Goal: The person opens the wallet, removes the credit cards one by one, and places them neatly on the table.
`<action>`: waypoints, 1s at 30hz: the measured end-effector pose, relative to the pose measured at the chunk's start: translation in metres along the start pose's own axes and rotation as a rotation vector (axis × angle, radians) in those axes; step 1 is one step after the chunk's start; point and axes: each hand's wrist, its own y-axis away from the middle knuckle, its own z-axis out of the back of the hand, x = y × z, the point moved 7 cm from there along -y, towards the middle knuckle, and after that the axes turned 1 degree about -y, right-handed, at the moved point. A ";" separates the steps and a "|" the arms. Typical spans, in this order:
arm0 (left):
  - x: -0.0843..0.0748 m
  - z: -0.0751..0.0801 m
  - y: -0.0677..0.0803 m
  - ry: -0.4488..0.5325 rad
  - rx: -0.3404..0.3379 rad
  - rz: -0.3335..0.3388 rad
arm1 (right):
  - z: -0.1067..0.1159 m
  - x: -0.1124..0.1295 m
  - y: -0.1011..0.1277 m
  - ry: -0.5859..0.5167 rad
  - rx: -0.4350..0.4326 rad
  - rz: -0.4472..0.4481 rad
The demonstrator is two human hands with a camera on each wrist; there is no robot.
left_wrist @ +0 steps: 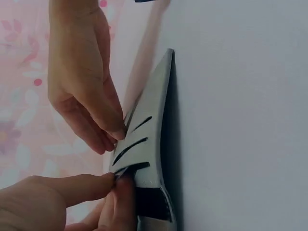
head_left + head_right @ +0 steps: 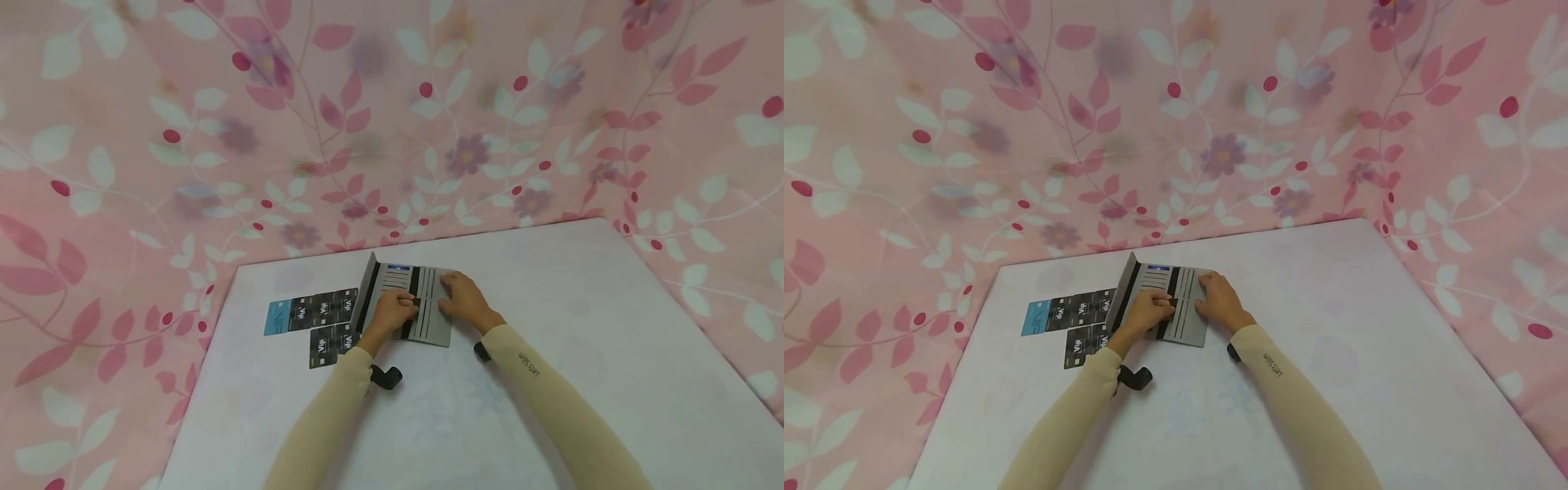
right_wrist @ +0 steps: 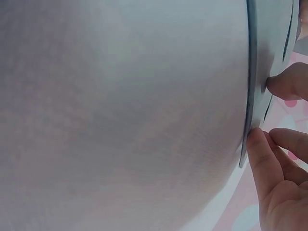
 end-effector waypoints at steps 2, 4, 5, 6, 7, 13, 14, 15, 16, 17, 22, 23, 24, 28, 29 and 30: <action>0.003 0.002 0.001 0.091 0.008 0.027 | 0.000 0.000 0.000 -0.001 0.002 -0.005; 0.004 0.003 0.000 0.124 0.002 0.018 | 0.000 0.000 -0.001 -0.001 0.004 -0.008; 0.004 0.003 -0.001 0.113 -0.007 0.003 | 0.000 0.000 -0.001 0.002 0.004 -0.007; 0.002 0.003 -0.003 0.090 -0.018 -0.012 | 0.000 0.000 -0.001 0.004 0.001 -0.004; 0.000 0.003 -0.004 0.047 -0.034 -0.027 | 0.000 -0.001 -0.002 0.003 -0.002 -0.005; -0.013 0.001 -0.003 -0.254 -0.061 -0.099 | 0.001 -0.003 -0.002 0.005 -0.018 -0.013; -0.013 0.001 -0.001 -0.284 -0.044 -0.101 | 0.000 -0.002 -0.002 0.003 -0.015 -0.012; -0.013 0.002 0.001 -0.295 -0.022 -0.102 | 0.000 -0.002 -0.002 0.000 -0.012 -0.012; -0.013 0.003 0.005 -0.300 0.005 -0.097 | 0.000 -0.001 -0.002 0.002 -0.009 -0.017; -0.013 0.004 0.007 -0.306 0.032 -0.096 | -0.001 -0.001 -0.002 0.004 -0.006 -0.018; -0.012 0.008 0.016 -0.270 0.116 -0.099 | 0.000 0.000 -0.001 -0.006 -0.007 -0.014; -0.011 0.008 0.016 -0.252 0.122 -0.106 | 0.000 0.001 -0.001 -0.009 -0.006 -0.014; -0.010 0.008 0.016 -0.228 0.124 -0.108 | 0.000 0.002 -0.001 -0.011 -0.005 -0.012; -0.004 0.006 0.016 -0.112 0.122 -0.074 | 0.001 0.003 0.000 -0.003 -0.005 -0.015; -0.003 0.005 0.016 -0.080 0.121 -0.057 | 0.001 0.003 0.000 0.002 -0.008 -0.014; -0.001 0.005 0.016 -0.053 0.123 -0.038 | 0.001 0.003 0.000 0.003 -0.011 -0.012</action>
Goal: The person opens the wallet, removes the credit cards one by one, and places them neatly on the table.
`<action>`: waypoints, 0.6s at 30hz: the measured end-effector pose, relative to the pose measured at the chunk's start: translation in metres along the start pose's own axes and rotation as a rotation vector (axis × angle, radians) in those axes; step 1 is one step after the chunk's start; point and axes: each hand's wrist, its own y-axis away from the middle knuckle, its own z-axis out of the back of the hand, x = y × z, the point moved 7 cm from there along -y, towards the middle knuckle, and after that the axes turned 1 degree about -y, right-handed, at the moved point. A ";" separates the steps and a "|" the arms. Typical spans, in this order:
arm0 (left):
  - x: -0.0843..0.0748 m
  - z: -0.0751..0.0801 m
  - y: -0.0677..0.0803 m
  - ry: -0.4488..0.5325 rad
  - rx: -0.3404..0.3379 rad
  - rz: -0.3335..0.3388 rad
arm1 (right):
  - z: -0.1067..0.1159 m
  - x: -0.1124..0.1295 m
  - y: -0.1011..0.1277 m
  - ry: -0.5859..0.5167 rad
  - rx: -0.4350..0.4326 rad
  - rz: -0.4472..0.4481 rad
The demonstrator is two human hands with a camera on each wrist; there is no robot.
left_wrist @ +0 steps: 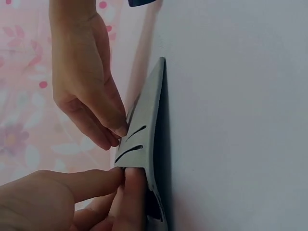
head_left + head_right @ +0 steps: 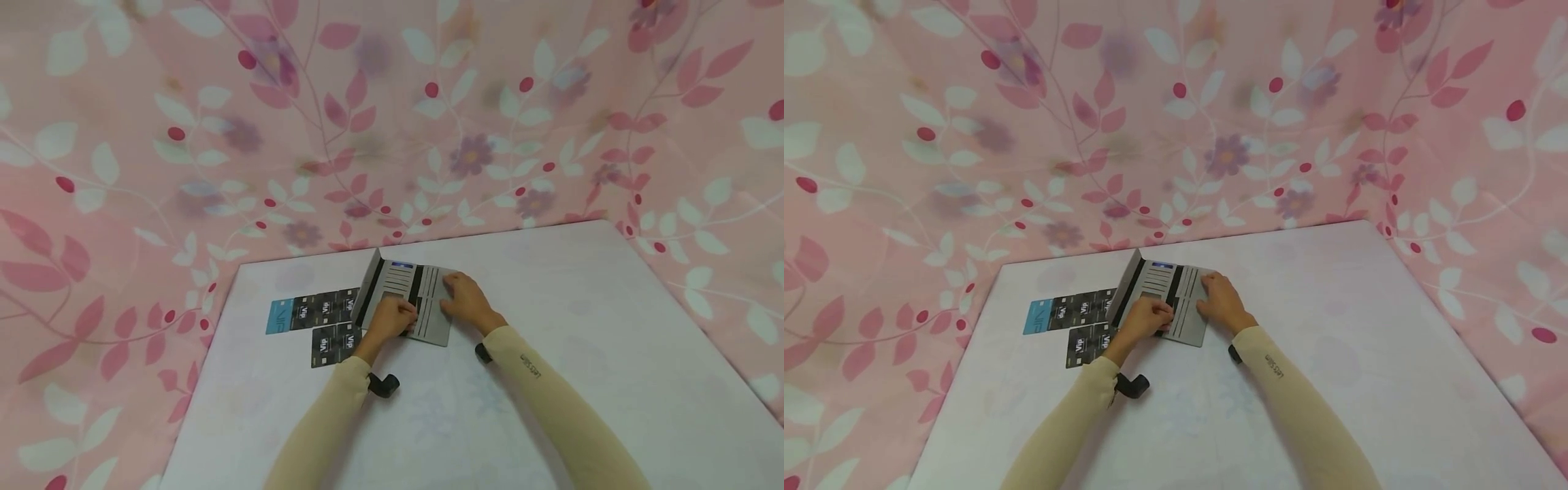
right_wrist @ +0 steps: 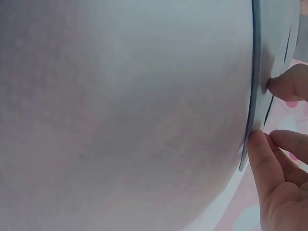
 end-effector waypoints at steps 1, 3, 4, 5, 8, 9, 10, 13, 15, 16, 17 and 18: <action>0.001 -0.001 0.000 0.034 0.007 0.019 | -0.001 0.000 0.000 0.004 -0.003 0.002; 0.003 -0.003 0.001 0.108 0.046 0.068 | -0.001 0.001 0.000 0.008 -0.011 0.005; 0.004 -0.006 0.001 0.138 0.073 0.090 | -0.002 0.000 0.000 0.013 -0.015 0.005; 0.005 -0.008 0.001 0.165 0.102 0.113 | -0.002 0.000 0.000 0.014 -0.019 0.005; 0.009 -0.013 0.003 0.227 0.166 0.187 | -0.003 -0.001 0.000 0.000 -0.017 0.004; 0.011 -0.015 0.004 0.245 0.179 0.212 | -0.004 -0.001 0.000 -0.002 -0.011 0.003; 0.013 -0.015 0.004 0.263 0.186 0.233 | -0.005 -0.001 0.000 -0.007 -0.003 0.002; 0.018 -0.020 0.007 0.377 0.200 0.289 | -0.005 -0.002 0.000 -0.014 0.010 0.013; 0.019 -0.027 0.009 0.479 0.223 0.314 | -0.003 -0.002 0.000 -0.006 0.015 0.023; 0.019 -0.030 0.010 0.527 0.237 0.321 | -0.002 -0.002 0.000 -0.001 0.017 0.031; 0.019 -0.035 0.010 0.572 0.251 0.325 | -0.001 -0.002 0.000 0.001 0.020 0.040; 0.018 -0.039 0.011 0.612 0.261 0.331 | 0.000 -0.002 0.000 0.002 0.026 0.043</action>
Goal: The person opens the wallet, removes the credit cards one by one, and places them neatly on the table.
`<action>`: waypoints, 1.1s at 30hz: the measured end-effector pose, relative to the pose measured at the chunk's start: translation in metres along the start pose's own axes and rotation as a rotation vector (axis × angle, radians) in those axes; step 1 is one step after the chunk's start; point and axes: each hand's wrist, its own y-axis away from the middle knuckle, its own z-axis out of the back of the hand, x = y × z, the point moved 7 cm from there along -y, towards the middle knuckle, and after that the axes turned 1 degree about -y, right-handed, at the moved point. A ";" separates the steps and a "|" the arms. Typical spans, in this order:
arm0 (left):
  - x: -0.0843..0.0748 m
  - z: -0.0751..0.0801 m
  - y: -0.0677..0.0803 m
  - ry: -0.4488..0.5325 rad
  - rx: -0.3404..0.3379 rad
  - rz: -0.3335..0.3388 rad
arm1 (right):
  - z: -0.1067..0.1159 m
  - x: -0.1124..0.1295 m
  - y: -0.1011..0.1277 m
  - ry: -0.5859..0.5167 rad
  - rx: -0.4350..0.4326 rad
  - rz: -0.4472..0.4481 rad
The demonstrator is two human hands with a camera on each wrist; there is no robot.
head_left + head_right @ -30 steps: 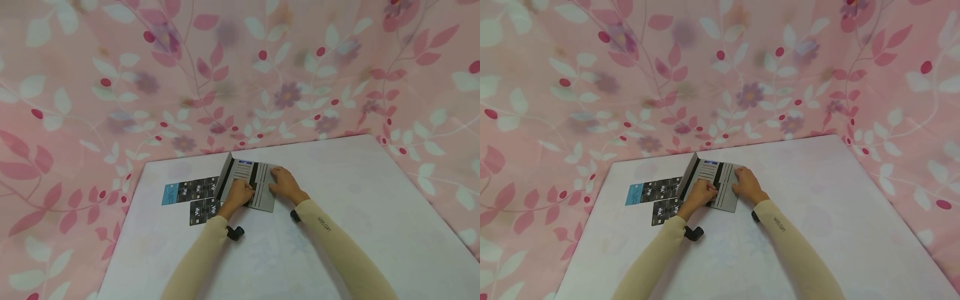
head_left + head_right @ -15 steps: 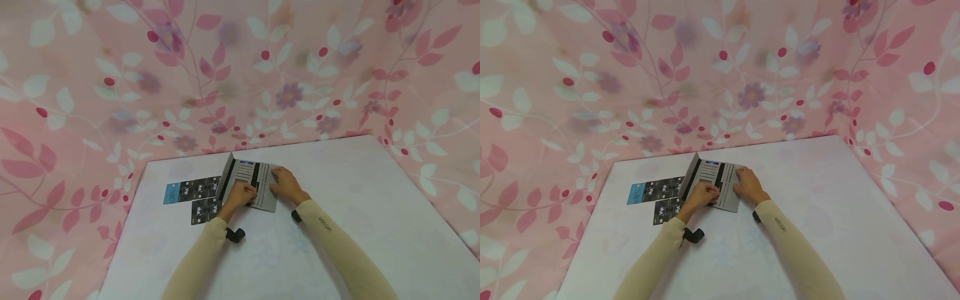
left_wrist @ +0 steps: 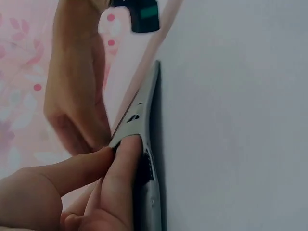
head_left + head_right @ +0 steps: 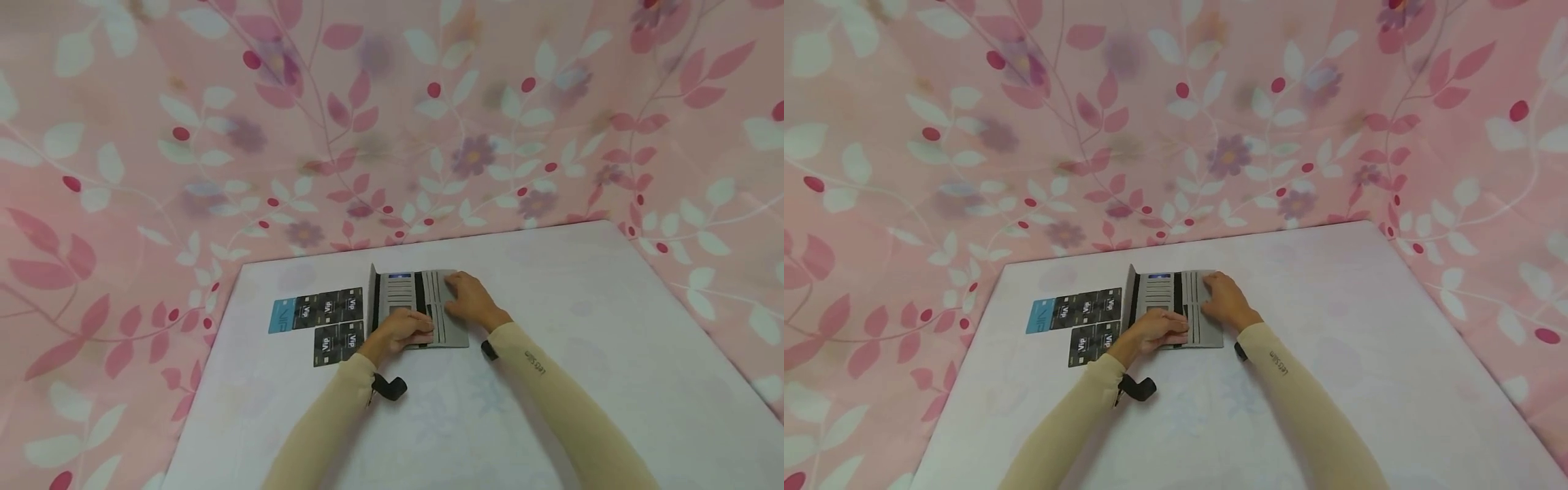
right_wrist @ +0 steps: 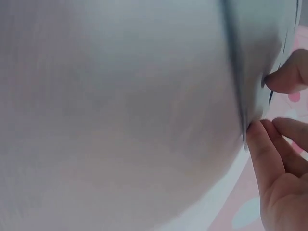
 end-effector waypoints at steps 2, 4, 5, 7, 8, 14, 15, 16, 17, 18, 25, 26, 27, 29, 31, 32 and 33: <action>0.003 -0.007 -0.002 0.049 0.018 0.013 | 0.001 -0.001 0.000 0.008 0.015 0.010; 0.005 -0.012 -0.003 0.069 0.014 0.021 | 0.002 -0.001 0.000 0.004 0.023 0.016; 0.006 -0.013 -0.003 0.074 0.003 0.024 | 0.003 0.000 -0.001 0.000 0.025 0.016; 0.007 -0.014 -0.004 0.084 -0.021 0.032 | 0.002 0.000 -0.001 0.000 0.027 0.013; 0.007 -0.014 -0.005 0.087 -0.034 0.036 | 0.002 -0.001 -0.001 0.002 0.027 0.010; 0.011 -0.015 -0.008 0.088 -0.101 -0.010 | -0.001 -0.002 -0.001 0.006 0.033 -0.001; 0.011 -0.015 -0.008 0.089 -0.111 -0.024 | -0.001 -0.002 -0.001 0.006 0.031 0.000; 0.011 -0.015 -0.008 0.093 -0.124 -0.039 | -0.001 -0.003 -0.001 0.005 0.029 -0.003; 0.011 -0.015 -0.008 0.089 -0.138 -0.057 | -0.001 -0.003 0.000 0.002 0.026 -0.004; 0.011 -0.015 -0.008 0.090 -0.150 -0.070 | -0.001 -0.003 0.000 -0.001 0.026 -0.007; 0.004 -0.015 -0.005 -0.025 -0.239 -0.155 | -0.001 -0.008 0.001 -0.030 0.026 -0.012; 0.001 -0.015 -0.004 -0.062 -0.250 -0.177 | -0.001 -0.008 0.001 -0.032 0.029 -0.017; -0.002 -0.016 -0.003 -0.120 -0.259 -0.204 | -0.001 -0.008 0.001 -0.036 0.029 -0.018; -0.009 -0.017 0.000 -0.262 -0.275 -0.260 | -0.002 -0.009 0.000 -0.041 0.038 -0.027; -0.021 -0.018 0.004 -0.465 -0.301 -0.334 | -0.002 -0.009 -0.001 -0.045 0.048 -0.034; -0.027 -0.018 0.006 -0.569 -0.314 -0.373 | -0.001 -0.009 -0.001 -0.047 0.048 -0.035; -0.033 -0.019 0.008 -0.662 -0.329 -0.400 | 0.000 -0.009 -0.001 -0.046 0.049 -0.036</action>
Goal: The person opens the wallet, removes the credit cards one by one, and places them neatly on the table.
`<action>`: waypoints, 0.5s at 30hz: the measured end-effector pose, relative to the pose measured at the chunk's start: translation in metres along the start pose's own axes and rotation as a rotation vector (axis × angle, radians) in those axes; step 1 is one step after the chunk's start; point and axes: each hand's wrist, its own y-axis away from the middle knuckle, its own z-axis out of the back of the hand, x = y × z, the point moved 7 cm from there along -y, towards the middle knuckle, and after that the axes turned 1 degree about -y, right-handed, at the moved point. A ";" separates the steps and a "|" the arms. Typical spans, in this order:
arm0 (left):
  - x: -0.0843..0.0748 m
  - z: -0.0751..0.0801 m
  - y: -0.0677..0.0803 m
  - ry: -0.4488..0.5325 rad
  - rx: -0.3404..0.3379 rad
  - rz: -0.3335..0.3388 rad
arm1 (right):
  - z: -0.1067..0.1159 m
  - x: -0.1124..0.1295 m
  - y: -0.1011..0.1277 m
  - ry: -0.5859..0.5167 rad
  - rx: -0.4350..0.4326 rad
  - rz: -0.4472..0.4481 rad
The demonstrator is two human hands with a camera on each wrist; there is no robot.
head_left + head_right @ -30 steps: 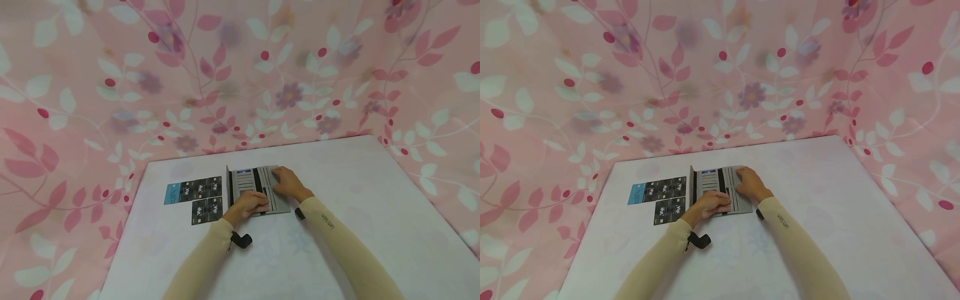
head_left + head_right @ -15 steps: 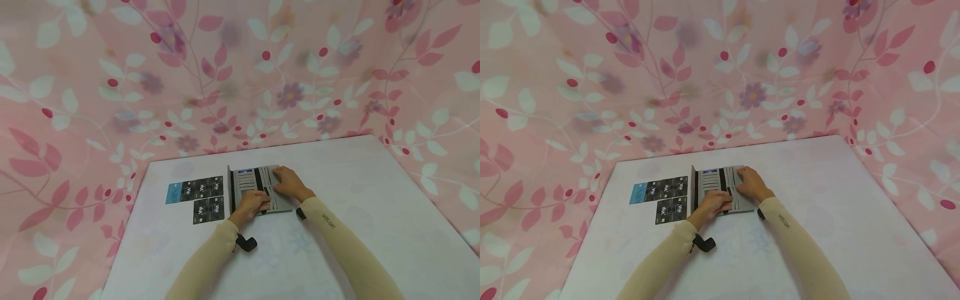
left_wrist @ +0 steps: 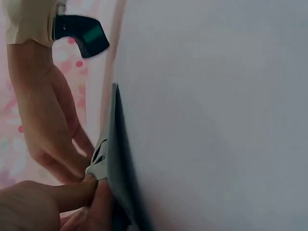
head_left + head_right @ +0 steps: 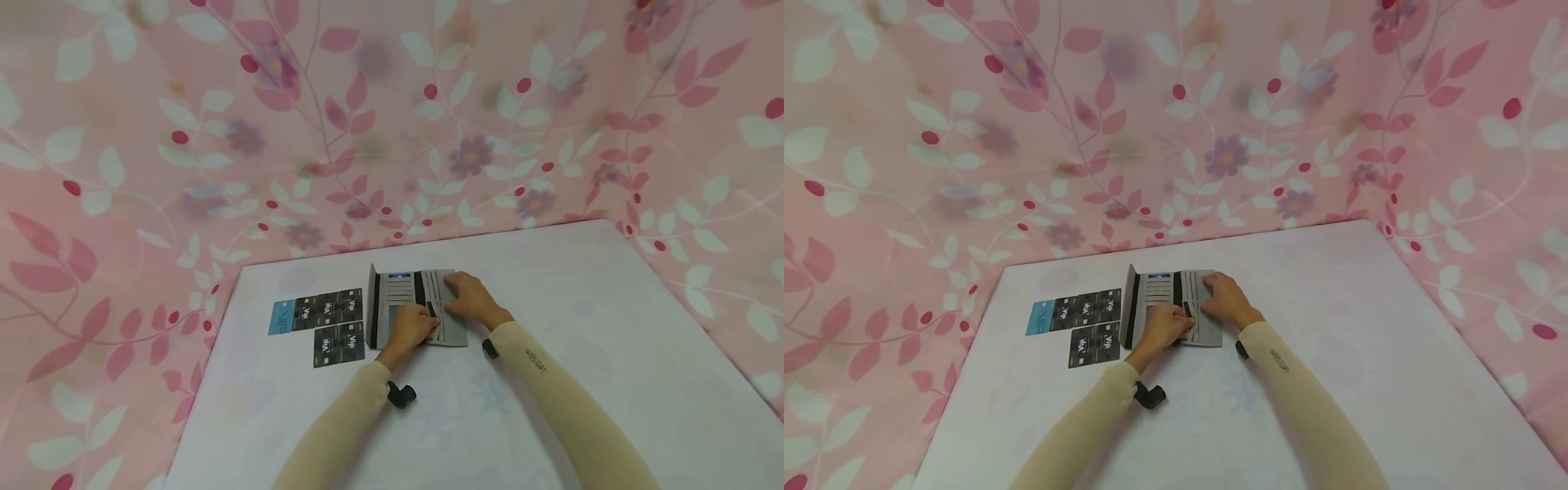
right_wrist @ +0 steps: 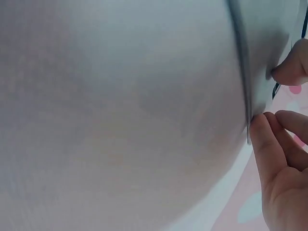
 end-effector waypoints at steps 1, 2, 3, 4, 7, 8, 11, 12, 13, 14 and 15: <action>-0.003 0.003 -0.001 -0.064 -0.004 -0.027 | 0.000 0.001 0.000 0.004 0.001 0.001; -0.005 0.006 -0.002 -0.110 -0.010 -0.053 | 0.001 0.002 0.001 0.004 0.002 0.000; -0.006 0.008 -0.004 -0.148 -0.016 -0.069 | 0.001 0.004 0.002 0.009 0.009 0.002; -0.004 0.009 -0.005 -0.128 -0.006 -0.059 | 0.000 0.006 0.003 0.012 0.021 0.006; 0.014 0.006 -0.007 0.085 0.035 0.048 | -0.005 0.016 0.010 0.046 0.091 0.034; 0.020 0.005 -0.007 0.171 0.040 0.087 | -0.008 0.020 0.013 0.052 0.119 0.039; 0.037 -0.001 -0.007 0.399 0.033 0.191 | -0.013 0.031 0.024 0.070 0.169 0.060; 0.038 -0.002 -0.007 0.430 0.029 0.196 | -0.014 0.034 0.028 0.063 0.176 0.056; 0.039 -0.003 -0.006 0.449 0.025 0.203 | -0.015 0.037 0.030 0.056 0.177 0.057; 0.039 -0.005 -0.006 0.465 0.021 0.208 | -0.016 0.039 0.033 0.051 0.180 0.053; 0.038 -0.005 -0.006 0.477 0.018 0.216 | -0.017 0.041 0.036 0.056 0.179 0.058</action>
